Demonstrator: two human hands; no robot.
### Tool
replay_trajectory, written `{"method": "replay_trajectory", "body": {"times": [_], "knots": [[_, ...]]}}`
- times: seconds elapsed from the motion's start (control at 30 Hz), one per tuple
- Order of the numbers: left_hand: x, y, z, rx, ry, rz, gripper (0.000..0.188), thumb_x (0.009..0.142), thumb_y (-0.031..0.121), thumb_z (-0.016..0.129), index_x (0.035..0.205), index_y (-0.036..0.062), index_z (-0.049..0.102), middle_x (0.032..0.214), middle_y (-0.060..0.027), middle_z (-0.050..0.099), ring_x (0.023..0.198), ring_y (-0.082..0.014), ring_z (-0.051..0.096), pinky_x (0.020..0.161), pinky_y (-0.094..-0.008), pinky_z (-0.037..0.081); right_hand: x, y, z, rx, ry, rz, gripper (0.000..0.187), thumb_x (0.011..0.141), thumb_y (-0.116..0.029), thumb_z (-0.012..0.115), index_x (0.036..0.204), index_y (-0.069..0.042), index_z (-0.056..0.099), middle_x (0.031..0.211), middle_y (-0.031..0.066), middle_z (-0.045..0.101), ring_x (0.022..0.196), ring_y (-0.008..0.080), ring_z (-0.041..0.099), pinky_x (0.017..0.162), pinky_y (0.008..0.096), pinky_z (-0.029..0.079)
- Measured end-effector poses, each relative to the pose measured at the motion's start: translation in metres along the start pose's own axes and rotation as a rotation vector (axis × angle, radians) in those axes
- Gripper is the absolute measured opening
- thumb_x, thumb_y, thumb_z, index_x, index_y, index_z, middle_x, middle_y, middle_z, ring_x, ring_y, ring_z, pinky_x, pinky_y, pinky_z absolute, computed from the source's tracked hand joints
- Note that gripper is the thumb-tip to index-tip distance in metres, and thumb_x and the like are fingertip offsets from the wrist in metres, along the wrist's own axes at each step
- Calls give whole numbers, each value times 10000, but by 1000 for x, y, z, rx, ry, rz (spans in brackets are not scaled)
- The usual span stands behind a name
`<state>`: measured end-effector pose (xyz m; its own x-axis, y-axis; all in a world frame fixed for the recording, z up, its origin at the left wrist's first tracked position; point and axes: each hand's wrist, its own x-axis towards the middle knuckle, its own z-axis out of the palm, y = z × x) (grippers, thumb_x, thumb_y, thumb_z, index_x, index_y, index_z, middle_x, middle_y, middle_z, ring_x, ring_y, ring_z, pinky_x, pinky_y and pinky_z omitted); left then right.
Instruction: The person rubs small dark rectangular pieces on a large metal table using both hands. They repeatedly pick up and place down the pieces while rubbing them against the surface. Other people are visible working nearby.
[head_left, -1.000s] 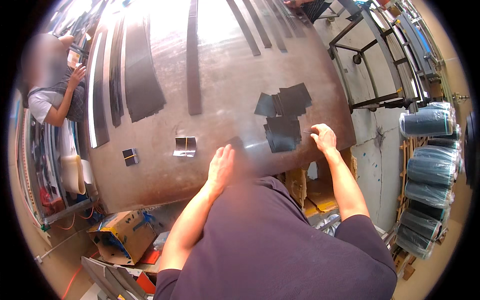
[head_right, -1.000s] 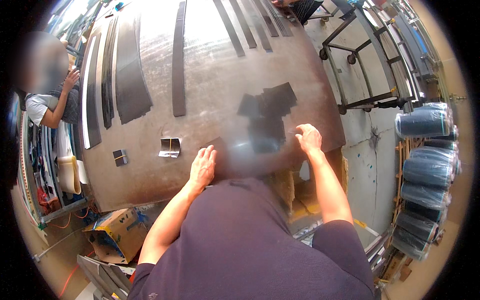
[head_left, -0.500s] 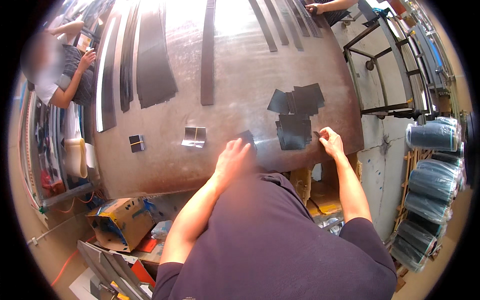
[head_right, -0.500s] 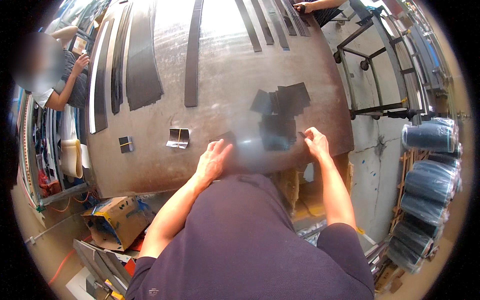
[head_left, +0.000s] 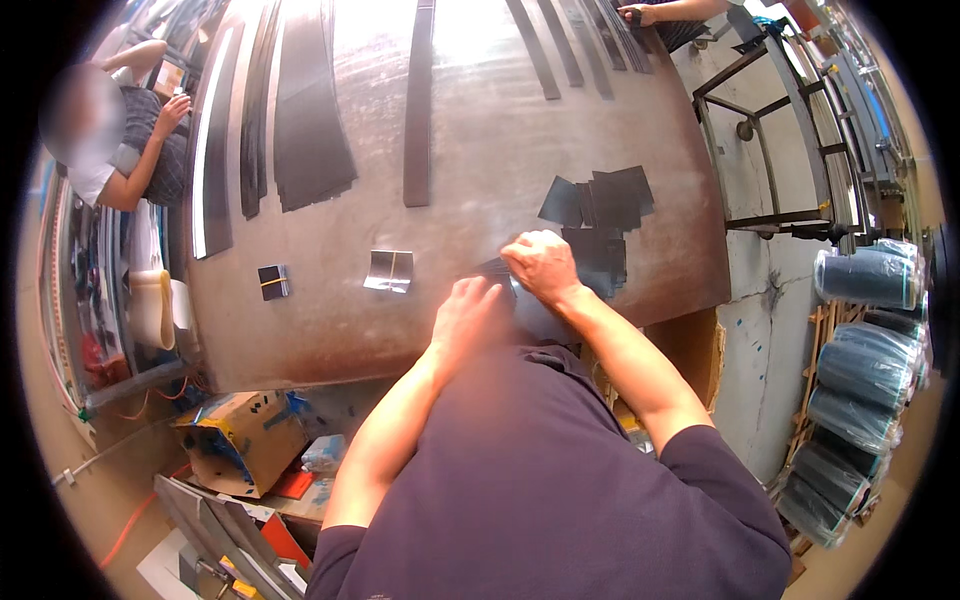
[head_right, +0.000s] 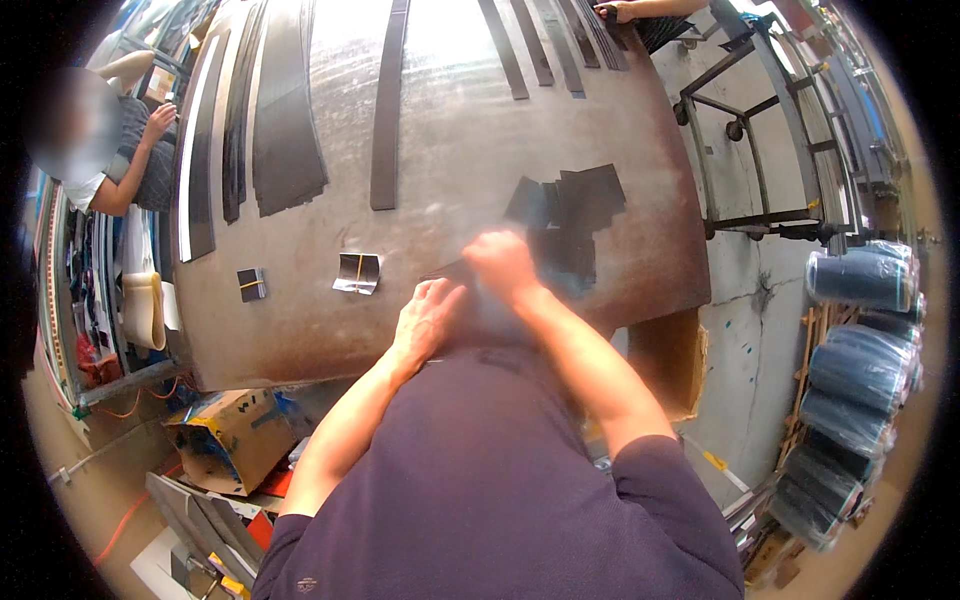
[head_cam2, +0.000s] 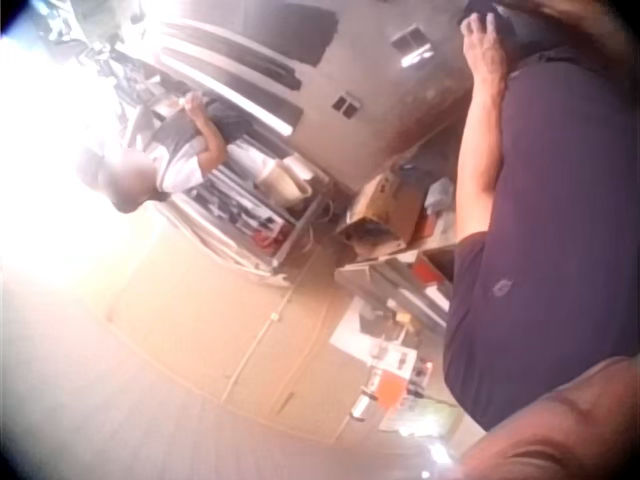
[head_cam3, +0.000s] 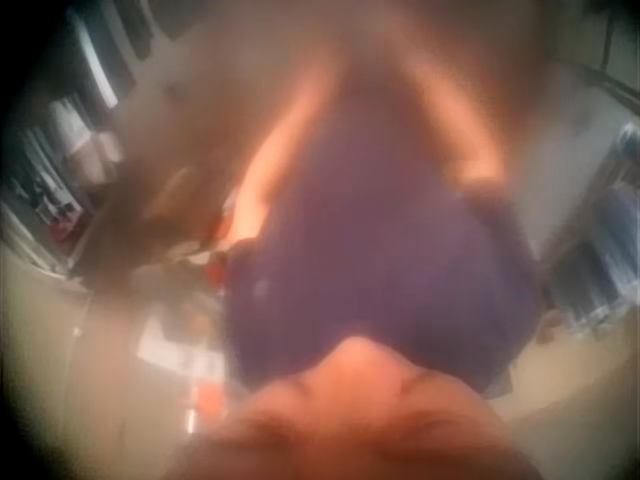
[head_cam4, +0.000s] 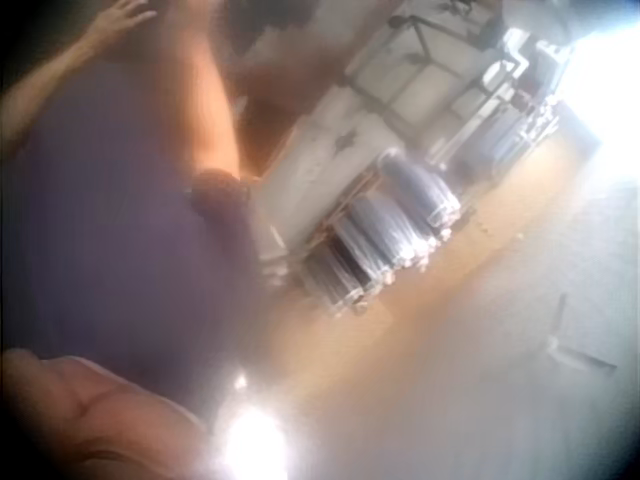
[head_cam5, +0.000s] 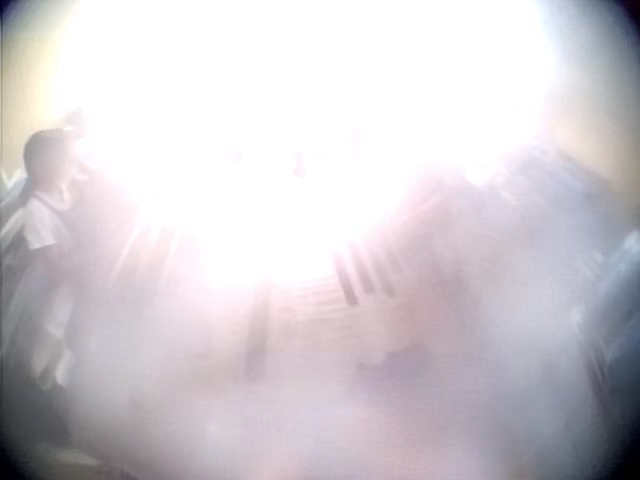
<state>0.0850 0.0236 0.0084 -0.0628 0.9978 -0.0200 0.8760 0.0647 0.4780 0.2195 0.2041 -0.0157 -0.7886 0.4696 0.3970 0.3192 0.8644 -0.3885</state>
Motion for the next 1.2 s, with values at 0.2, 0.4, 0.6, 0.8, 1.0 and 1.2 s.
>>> {"method": "replay_trajectory", "body": {"times": [0.2, 0.4, 0.6, 0.8, 1.0, 1.2], "knots": [[0, -4, 1, -52, 7, -49, 398, 886, 102, 696, 1268, 163, 601, 1276, -95, 578, 1238, -367, 582, 918, -436, 635, -9, 5, 22, -139, -194, -90, 169, 943, -200, 715, 784, -144, 702, 762, 43, 644, 767, 251, 665, 745, 405, 519], [-3, -10, 10, -60, 35, -54, 393, 877, 122, 711, 1251, 159, 596, 1274, -91, 581, 1238, -368, 584, 892, -449, 644, -54, -20, -19, -30, -384, -170, 202, 935, -201, 732, 751, -128, 690, 737, 53, 634, 740, 242, 651, 716, 404, 500], [0, -4, 3, -41, 23, -66, 365, 886, 115, 695, 1232, 170, 594, 1287, -68, 572, 1250, -363, 577, 873, -456, 653, -26, -25, -16, -66, -161, 31, 175, 913, -181, 742, 754, -128, 690, 753, 55, 641, 747, 266, 651, 716, 417, 504], [-2, -8, 9, -45, -3, -96, 329, 904, 98, 671, 1217, 146, 585, 1309, -90, 550, 1269, -373, 564, 883, -489, 647, -58, -35, -16, -11, -333, -97, 192, 913, -199, 710, 738, -132, 673, 741, 46, 632, 736, 257, 649, 720, 408, 508], [-5, -10, 18, -40, -23, -176, 294, 927, 107, 658, 1209, 101, 576, 1265, -155, 532, 1256, -399, 557, 913, -507, 621, -42, -33, -19, -43, -201, 48, 113, 859, -166, 761, 779, -144, 684, 768, 46, 644, 738, 265, 645, 704, 408, 501], [-6, -3, 10, -136, 15, -235, 377, 918, 125, 711, 1273, 114, 582, 1353, -176, 529, 1291, -416, 544, 968, -530, 582, -64, -33, -7, 35, -432, -85, 160, 854, -179, 710, 709, -156, 644, 763, 48, 636, 726, 269, 655, 700, 411, 513]]}}
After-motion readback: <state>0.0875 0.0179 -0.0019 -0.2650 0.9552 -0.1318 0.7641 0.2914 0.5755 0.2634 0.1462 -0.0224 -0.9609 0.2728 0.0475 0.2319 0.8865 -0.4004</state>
